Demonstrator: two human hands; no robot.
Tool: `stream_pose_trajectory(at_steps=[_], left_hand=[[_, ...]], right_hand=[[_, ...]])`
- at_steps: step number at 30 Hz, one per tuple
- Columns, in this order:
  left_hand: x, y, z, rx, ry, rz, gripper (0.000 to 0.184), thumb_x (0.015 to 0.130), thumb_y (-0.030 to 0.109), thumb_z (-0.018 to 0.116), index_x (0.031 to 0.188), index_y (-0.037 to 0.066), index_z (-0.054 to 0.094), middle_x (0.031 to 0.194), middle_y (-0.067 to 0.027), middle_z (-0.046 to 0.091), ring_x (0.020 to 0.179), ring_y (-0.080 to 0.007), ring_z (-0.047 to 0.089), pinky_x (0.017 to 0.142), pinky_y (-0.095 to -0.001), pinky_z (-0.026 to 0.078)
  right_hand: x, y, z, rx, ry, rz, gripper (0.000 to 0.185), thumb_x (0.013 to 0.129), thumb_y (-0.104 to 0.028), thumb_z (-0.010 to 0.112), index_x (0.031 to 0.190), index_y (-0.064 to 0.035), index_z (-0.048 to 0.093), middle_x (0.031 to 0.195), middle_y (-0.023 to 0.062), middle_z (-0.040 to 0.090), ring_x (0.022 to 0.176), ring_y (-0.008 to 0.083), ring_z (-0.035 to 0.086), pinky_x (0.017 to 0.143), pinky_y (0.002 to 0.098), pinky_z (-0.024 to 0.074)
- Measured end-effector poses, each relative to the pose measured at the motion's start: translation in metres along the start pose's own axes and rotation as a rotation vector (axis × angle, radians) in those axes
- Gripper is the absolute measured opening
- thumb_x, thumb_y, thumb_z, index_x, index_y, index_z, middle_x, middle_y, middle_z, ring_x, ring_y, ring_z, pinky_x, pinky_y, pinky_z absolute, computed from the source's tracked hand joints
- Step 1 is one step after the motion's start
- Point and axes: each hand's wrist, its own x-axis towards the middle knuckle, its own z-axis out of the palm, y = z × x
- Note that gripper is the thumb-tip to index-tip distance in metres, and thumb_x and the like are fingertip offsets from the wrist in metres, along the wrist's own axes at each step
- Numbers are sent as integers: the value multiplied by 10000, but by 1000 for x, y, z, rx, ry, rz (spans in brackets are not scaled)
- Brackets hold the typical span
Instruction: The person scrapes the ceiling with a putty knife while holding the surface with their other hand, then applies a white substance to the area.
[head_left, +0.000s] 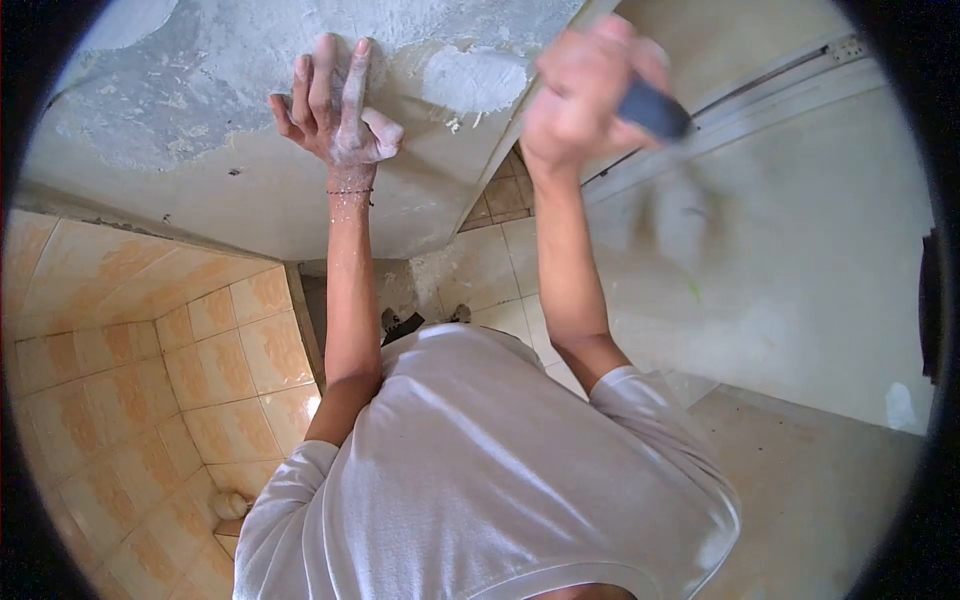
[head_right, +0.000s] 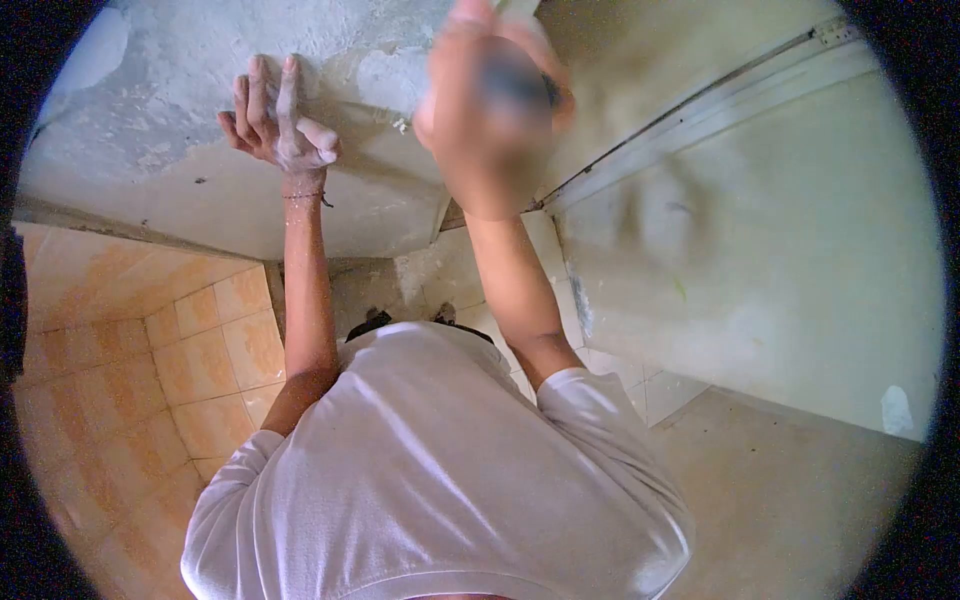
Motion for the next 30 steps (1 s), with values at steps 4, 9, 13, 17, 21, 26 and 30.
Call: stream_pose_trajectory(at_steps=[4,9,13,17,21,26,30], left_hand=[[0,2,0,-10,-15,-21,645,922,567,152,1188,272,661,1316,5,558,1311,-174,391,1172,-403,98],[-1,0,-2,12,-40,-20,663,919,581,139,1196,272,656,1313,5,559,1309,-175,392,1174,-403,90],[0,1,0,-3,-18,-21,680,924,599,128,1186,270,663,1311,7,560,1309,-176,392,1176,-399,90],[-2,2,-1,2,-15,-9,697,927,612,115,1175,270,669,1305,9,564,1305,-180,399,1176,-396,97],[-2,1,-1,10,-19,-25,715,925,625,100,1172,272,671,1299,8,570,1305,-181,404,1175,-396,101],[-1,-1,2,-1,-4,-1,707,921,625,111,1165,274,674,1303,1,569,1308,-180,400,1176,-398,99],[-2,2,-1,2,-16,-26,711,915,638,114,1162,277,674,1301,2,569,1306,-177,401,1175,-402,98]], right_hand=[[10,-38,-7,28,18,643,280,805,-51,450,567,-74,305,447,12,320,342,87,247,326,249,191],[43,-56,-5,173,91,637,319,809,-71,433,542,-114,264,433,-8,269,337,75,158,324,254,164],[53,-53,-11,222,45,609,295,790,-66,437,545,-111,278,428,-8,279,336,77,156,321,249,148],[17,-16,-5,-103,-49,260,272,789,-89,457,559,-95,311,443,-3,276,334,80,221,310,250,162],[38,-39,-10,81,168,516,271,801,-125,474,575,-83,330,446,-14,239,360,93,302,329,256,220],[30,-21,-13,1,29,303,236,799,-73,477,612,-64,332,467,2,295,371,109,355,366,245,287],[15,-27,-6,91,66,784,280,800,-43,471,566,-81,322,464,7,310,354,104,331,355,242,257]])
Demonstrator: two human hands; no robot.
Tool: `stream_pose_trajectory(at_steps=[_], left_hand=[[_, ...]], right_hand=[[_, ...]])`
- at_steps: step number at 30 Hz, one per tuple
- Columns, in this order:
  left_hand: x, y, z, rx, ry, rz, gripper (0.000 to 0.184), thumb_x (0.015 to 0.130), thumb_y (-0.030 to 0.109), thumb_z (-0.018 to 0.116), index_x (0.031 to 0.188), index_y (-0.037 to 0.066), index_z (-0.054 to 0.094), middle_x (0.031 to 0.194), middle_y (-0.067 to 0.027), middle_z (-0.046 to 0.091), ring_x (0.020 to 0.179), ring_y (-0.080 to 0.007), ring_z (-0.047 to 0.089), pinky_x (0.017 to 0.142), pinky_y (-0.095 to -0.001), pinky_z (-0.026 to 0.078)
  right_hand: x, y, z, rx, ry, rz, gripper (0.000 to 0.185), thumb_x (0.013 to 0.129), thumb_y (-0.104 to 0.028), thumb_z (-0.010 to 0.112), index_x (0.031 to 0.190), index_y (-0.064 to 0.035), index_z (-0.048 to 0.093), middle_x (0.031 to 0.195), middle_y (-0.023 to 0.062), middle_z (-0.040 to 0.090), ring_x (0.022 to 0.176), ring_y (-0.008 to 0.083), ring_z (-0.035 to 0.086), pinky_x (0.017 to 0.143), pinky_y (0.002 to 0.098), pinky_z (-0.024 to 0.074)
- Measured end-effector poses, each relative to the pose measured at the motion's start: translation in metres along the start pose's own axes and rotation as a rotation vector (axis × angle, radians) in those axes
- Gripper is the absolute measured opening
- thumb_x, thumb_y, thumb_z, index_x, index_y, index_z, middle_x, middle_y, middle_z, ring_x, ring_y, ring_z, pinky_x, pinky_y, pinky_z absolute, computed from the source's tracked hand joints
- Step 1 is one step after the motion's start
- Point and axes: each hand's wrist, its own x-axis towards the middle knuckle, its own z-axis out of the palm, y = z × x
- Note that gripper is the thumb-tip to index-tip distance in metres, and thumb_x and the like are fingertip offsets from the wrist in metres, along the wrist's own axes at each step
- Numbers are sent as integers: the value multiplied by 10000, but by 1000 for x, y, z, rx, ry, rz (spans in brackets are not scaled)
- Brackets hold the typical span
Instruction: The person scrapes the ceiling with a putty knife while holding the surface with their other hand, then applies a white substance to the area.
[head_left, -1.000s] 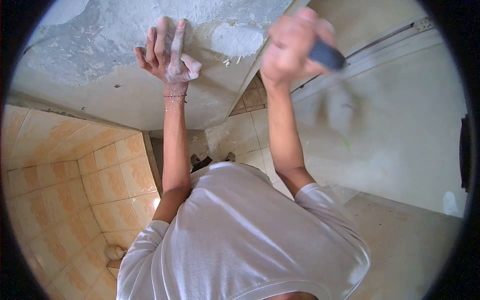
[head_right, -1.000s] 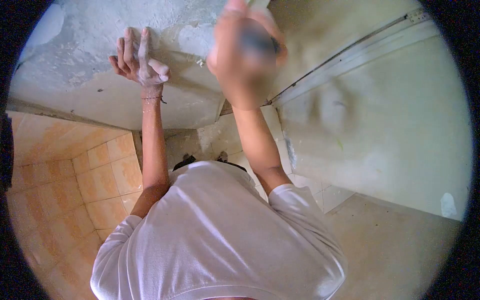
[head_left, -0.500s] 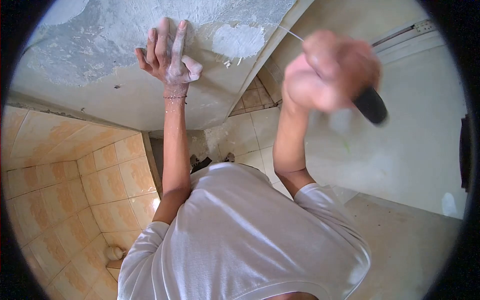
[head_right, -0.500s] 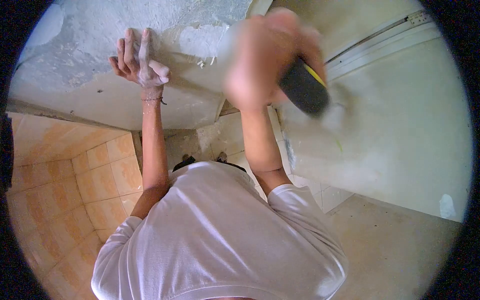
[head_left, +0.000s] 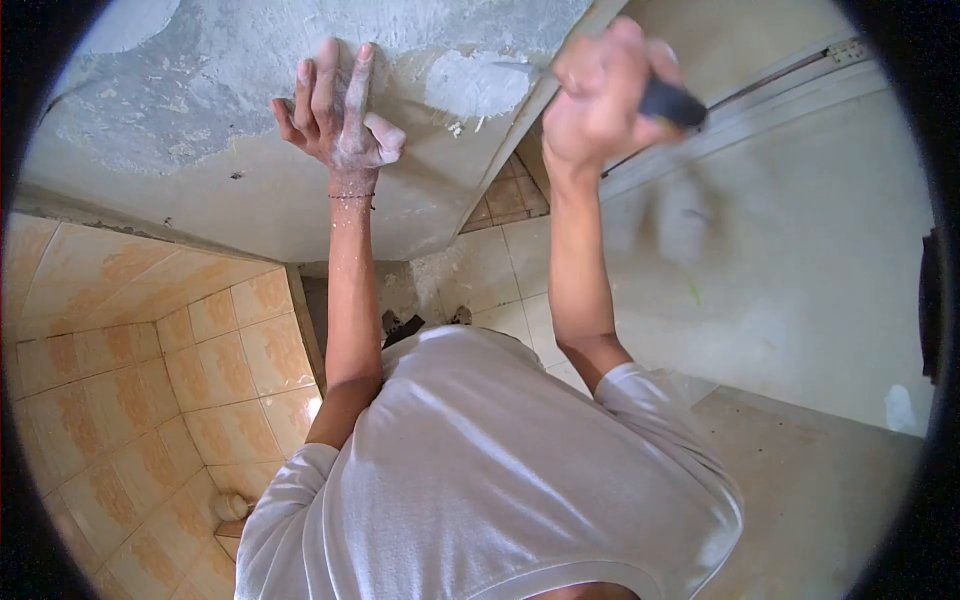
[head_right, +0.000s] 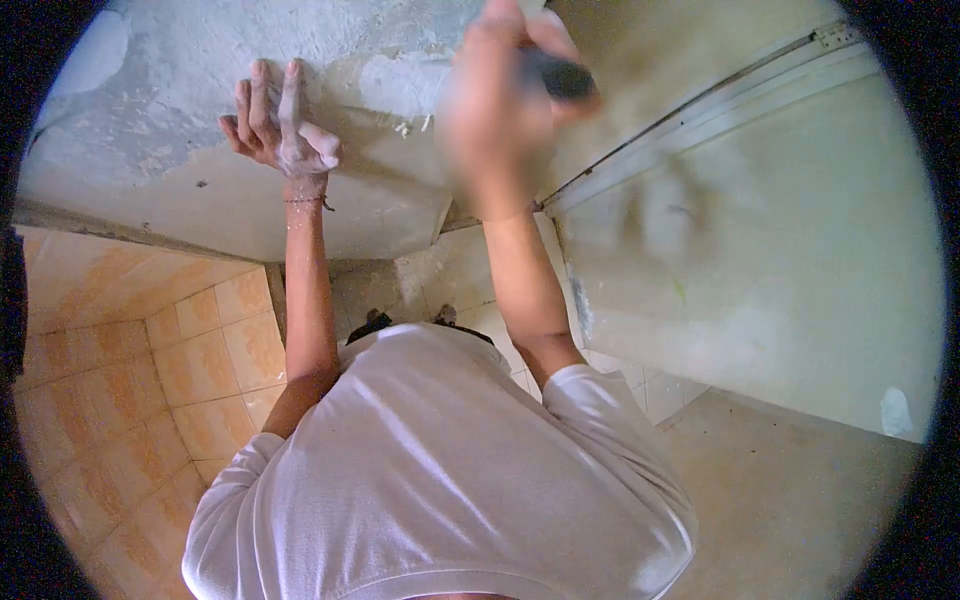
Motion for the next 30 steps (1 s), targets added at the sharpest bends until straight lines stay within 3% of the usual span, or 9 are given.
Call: stream_pose_trajectory(at_steps=[5,7,13,16,17,22,25,26,30], left_hand=[[0,-2,1,1,-1,9,693,918,616,124,1166,271,672,1305,4,565,1307,-176,399,1175,-401,97],[0,-3,2,-11,11,23,673,913,605,146,1168,270,671,1310,6,561,1307,-176,398,1175,-400,97],[-1,-2,0,4,-14,-4,660,916,589,152,1179,267,665,1312,10,562,1310,-176,396,1172,-402,97],[2,-1,0,-4,11,26,643,920,555,157,1172,262,670,1314,5,561,1310,-178,396,1173,-403,95],[1,1,0,-11,10,27,643,920,555,157,1172,262,670,1314,5,561,1310,-178,396,1173,-403,95],[2,0,0,-17,4,2,598,912,494,187,1171,260,672,1312,0,565,1310,-180,396,1173,-401,88],[2,-1,1,-6,16,26,585,906,467,194,1169,259,674,1304,-5,571,1301,-182,407,1174,-401,93],[0,2,0,-14,13,25,585,906,467,194,1169,259,674,1304,-5,571,1301,-182,407,1174,-401,93],[3,0,2,17,4,-4,634,921,523,152,1166,260,675,1297,-13,576,1290,-186,415,1172,-408,101]], right_hand=[[3,-30,1,203,-74,-125,330,802,-13,475,525,-80,307,446,1,277,344,87,275,353,244,226],[3,-13,10,-211,-171,-221,335,810,-40,469,518,-77,311,437,-1,267,348,82,215,352,251,212],[14,-20,-28,113,-315,-205,279,789,-43,463,524,-80,380,438,0,307,350,104,298,344,247,237],[19,31,-23,-196,-163,-730,234,790,-60,516,582,-61,408,453,12,371,357,107,337,342,261,293],[-9,5,3,-134,-53,-70,253,810,-76,536,594,-56,405,460,14,393,368,100,356,341,263,292],[-4,-27,-15,274,-160,-112,267,823,-49,597,647,-54,396,502,21,439,397,85,387,388,244,266],[-7,28,-26,-155,-74,-365,264,819,-38,592,627,-52,411,510,34,460,404,92,407,390,243,260],[-7,22,-30,-280,-162,-143,203,799,-15,582,649,-38,448,506,50,455,440,100,428,392,249,272],[2,-15,-22,91,-187,-313,168,774,18,473,620,-45,450,505,32,392,377,97,365,339,225,258]])
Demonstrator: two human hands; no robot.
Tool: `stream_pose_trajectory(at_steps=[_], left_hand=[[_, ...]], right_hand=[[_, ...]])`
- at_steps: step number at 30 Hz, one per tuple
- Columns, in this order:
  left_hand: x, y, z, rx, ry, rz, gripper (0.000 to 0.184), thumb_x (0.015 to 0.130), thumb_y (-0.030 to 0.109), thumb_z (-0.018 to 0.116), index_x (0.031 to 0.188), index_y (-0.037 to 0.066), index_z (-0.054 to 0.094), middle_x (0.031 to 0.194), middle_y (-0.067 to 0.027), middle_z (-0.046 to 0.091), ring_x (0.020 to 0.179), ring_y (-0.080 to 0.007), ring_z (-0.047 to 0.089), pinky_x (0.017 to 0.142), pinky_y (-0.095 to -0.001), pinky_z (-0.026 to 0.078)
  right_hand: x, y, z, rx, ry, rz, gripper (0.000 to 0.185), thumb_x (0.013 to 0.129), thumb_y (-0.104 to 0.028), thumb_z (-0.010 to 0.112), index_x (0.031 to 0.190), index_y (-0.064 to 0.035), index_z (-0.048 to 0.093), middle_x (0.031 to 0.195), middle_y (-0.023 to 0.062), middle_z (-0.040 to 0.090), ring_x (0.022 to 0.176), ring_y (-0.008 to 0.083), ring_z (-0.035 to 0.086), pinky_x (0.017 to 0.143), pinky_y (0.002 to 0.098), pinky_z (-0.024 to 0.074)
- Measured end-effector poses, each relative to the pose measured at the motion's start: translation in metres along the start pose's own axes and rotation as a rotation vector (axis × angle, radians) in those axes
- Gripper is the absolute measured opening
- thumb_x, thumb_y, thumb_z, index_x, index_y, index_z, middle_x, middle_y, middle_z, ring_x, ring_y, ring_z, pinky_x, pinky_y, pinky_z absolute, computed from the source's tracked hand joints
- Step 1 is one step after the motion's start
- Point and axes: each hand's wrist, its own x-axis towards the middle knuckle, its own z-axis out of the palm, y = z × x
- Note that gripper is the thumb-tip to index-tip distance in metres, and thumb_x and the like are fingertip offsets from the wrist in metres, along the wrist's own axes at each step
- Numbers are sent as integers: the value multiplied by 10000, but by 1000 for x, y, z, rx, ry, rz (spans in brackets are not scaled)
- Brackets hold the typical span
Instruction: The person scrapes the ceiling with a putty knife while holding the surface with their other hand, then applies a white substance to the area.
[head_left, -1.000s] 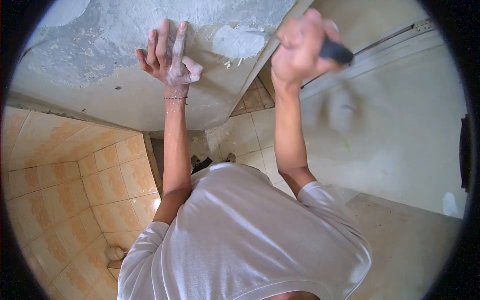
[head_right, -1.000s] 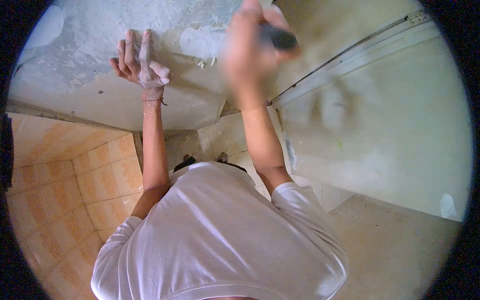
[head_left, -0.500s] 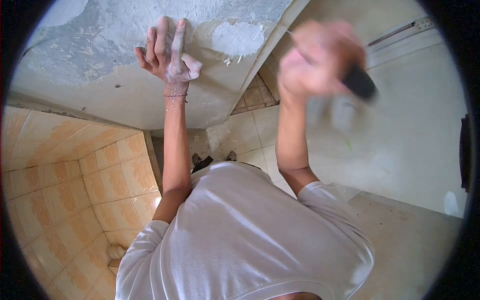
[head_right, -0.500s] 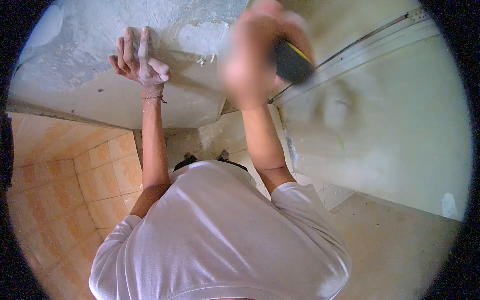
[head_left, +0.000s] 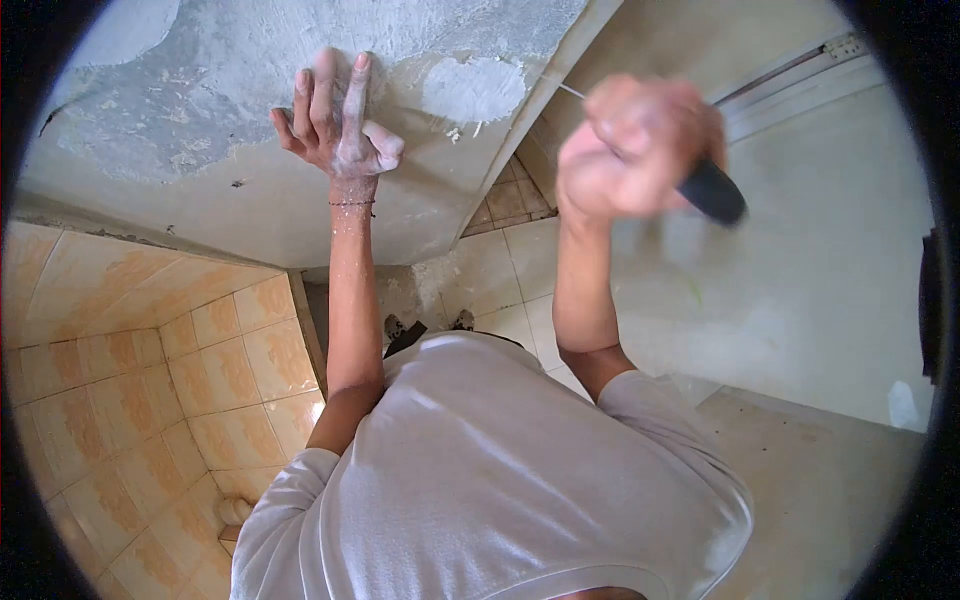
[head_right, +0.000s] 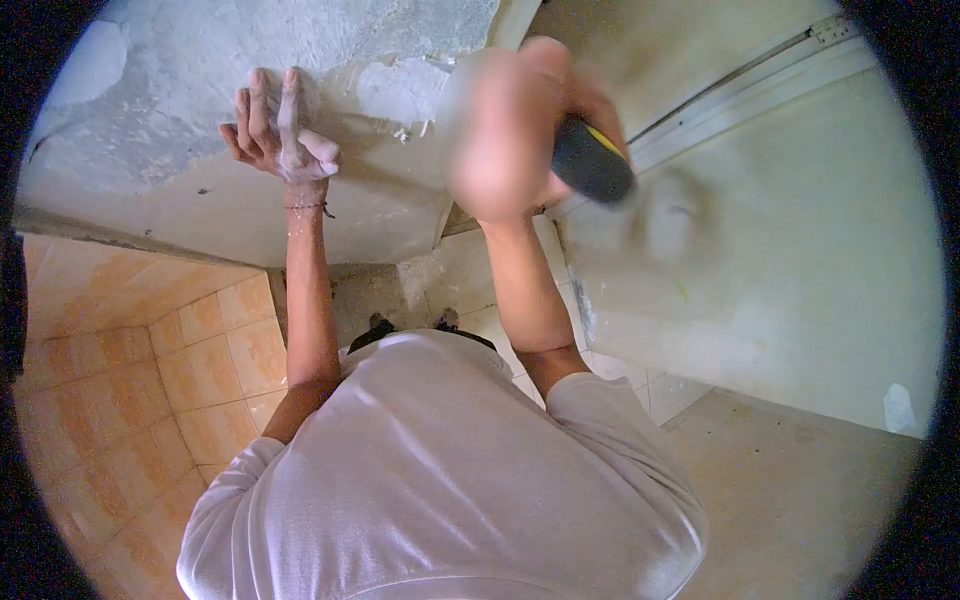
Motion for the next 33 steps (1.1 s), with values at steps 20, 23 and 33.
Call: stream_pose_trajectory(at_steps=[20,23,33], left_hand=[[-3,0,-3,-13,-14,21,816,906,684,27,1169,255,670,1301,-15,568,1302,-190,405,1176,-412,93],[0,0,2,-2,25,30,814,904,689,32,1175,259,667,1306,-16,565,1296,-195,409,1175,-413,90],[-2,1,1,6,-12,-6,768,912,664,63,1201,268,653,1321,-26,555,1298,-194,405,1170,-415,91]], right_hand=[[-8,15,20,-60,151,198,329,822,-44,500,550,-93,322,447,-21,314,340,73,250,339,249,217],[-3,8,19,-181,130,232,306,824,-62,470,565,-101,312,437,-29,274,342,68,194,340,240,183],[-1,-2,4,174,151,193,330,829,-2,491,556,-79,321,442,-4,350,340,75,312,329,244,246]])
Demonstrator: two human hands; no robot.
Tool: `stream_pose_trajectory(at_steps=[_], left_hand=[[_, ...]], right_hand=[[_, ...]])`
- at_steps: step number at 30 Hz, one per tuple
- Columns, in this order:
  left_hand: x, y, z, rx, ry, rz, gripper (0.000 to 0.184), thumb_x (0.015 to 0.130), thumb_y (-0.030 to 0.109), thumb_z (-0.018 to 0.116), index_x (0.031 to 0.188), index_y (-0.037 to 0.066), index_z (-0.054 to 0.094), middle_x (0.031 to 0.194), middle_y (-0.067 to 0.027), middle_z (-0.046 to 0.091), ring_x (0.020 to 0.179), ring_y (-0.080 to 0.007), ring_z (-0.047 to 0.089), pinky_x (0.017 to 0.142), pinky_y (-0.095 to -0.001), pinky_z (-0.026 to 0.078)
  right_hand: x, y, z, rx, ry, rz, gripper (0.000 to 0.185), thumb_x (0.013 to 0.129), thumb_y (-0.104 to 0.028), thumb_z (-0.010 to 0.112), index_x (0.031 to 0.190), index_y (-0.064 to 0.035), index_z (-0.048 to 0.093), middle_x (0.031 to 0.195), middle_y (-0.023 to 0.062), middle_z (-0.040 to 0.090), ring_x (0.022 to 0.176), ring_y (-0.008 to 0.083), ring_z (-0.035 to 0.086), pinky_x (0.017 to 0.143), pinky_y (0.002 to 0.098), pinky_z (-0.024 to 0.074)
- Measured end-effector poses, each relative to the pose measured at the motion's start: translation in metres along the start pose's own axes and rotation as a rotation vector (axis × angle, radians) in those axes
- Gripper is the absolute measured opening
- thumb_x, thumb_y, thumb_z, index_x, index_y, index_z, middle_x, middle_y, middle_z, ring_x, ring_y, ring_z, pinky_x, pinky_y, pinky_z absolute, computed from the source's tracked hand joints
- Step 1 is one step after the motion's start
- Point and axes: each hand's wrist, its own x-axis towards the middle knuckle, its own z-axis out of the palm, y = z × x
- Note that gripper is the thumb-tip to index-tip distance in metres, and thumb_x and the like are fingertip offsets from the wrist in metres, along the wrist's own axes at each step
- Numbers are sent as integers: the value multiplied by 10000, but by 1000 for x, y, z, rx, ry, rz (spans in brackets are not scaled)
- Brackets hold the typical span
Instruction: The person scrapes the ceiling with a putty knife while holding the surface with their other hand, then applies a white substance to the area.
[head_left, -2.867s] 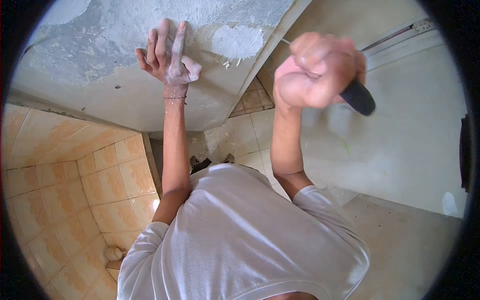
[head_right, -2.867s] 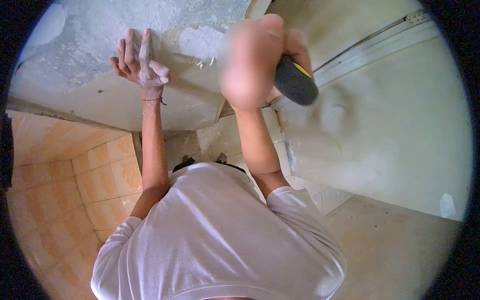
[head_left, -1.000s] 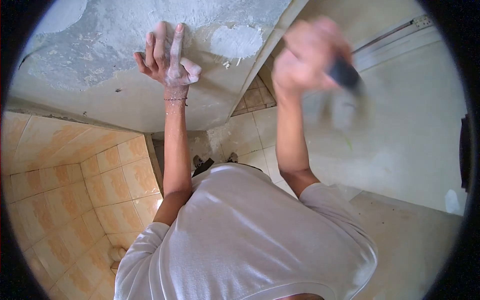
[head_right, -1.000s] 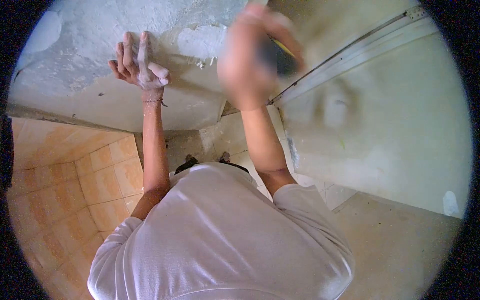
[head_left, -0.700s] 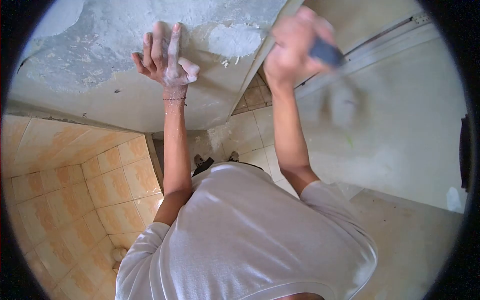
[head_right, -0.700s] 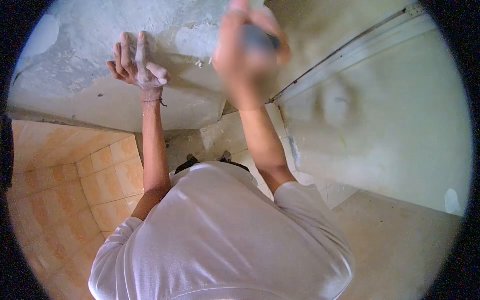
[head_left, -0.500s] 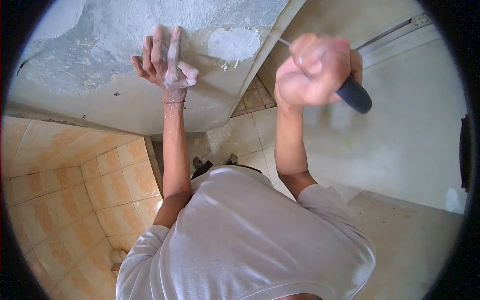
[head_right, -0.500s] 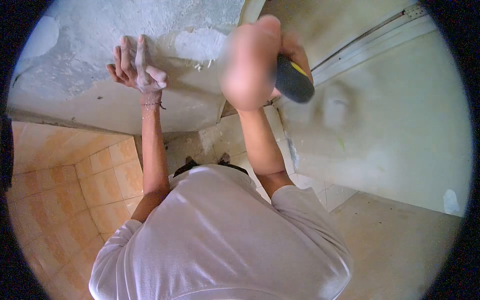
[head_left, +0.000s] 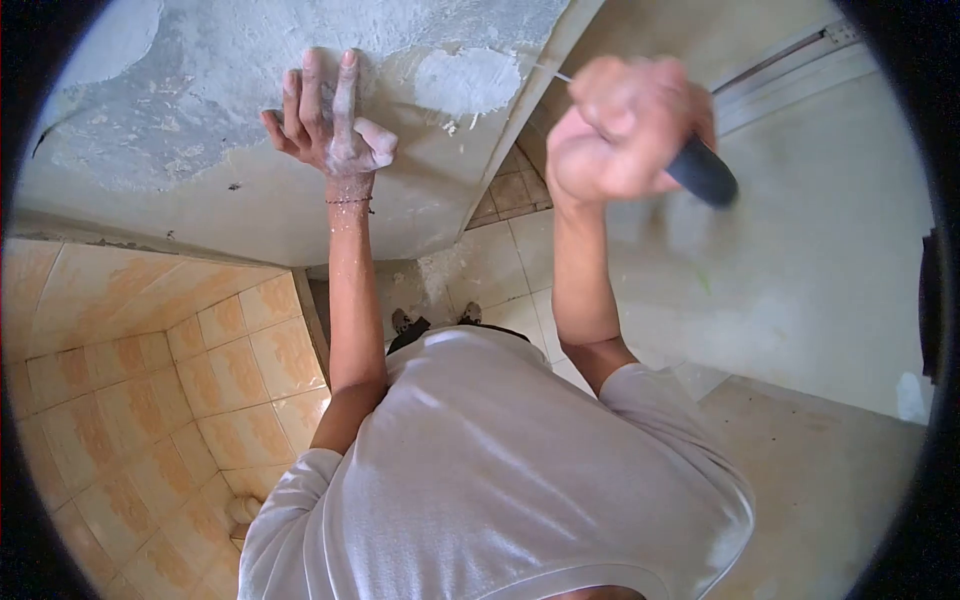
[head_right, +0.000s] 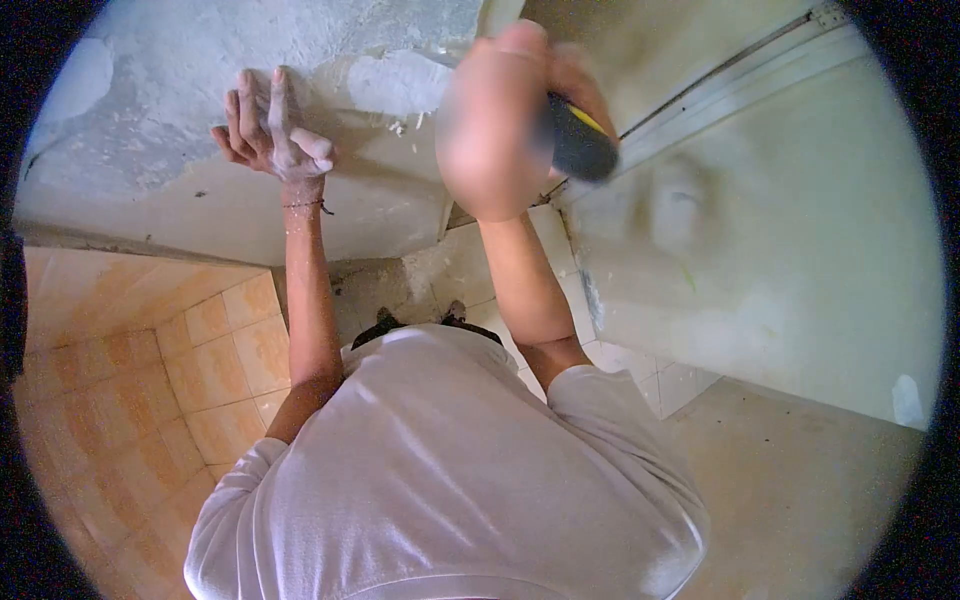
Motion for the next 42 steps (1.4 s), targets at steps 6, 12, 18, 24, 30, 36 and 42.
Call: stream_pose_trajectory(at_steps=[6,12,18,24,30,36,42], left_hand=[[-2,0,-5,-19,-23,21,740,919,642,79,1214,268,644,1337,-35,542,1322,-194,378,1170,-418,88],[-2,0,-5,-35,-19,29,722,923,611,87,1205,258,651,1334,-33,544,1315,-201,385,1171,-422,88],[0,1,-5,6,-57,-27,804,908,676,42,1180,246,666,1323,-30,552,1307,-205,397,1173,-424,92],[2,-2,-1,-8,18,30,808,903,688,42,1190,249,658,1319,-26,554,1305,-198,399,1172,-423,101],[1,0,-3,-4,-6,30,813,899,696,41,1189,252,658,1318,-23,553,1309,-194,397,1174,-416,102],[-2,-1,-6,17,-67,-23,779,906,675,72,1186,248,661,1317,-22,553,1303,-195,403,1173,-413,111],[0,-3,-5,63,-72,17,907,868,734,-25,1205,228,648,1333,-60,544,1293,-239,416,1157,-439,122]], right_hand=[[-4,19,13,-368,-33,-46,308,853,-55,456,566,-87,347,437,-25,288,339,73,234,328,245,198],[-3,22,11,-406,-130,-112,272,862,-81,478,612,-63,372,442,-17,312,344,68,255,329,253,202],[-4,7,5,-156,8,-117,190,811,1,477,650,-32,383,463,12,333,347,86,252,327,250,228],[2,-14,24,48,78,-11,258,784,-4,614,636,-69,413,481,-16,382,392,91,349,392,227,249],[-10,28,-3,-413,-28,-71,320,823,-16,570,564,-56,387,474,-20,420,398,70,397,378,241,281],[-16,35,-4,-286,110,-107,357,823,-2,578,551,-48,351,475,-10,403,419,65,422,376,231,310],[-2,12,1,-13,24,-25,288,812,6,594,633,-46,375,506,-11,402,414,72,360,391,236,250]])
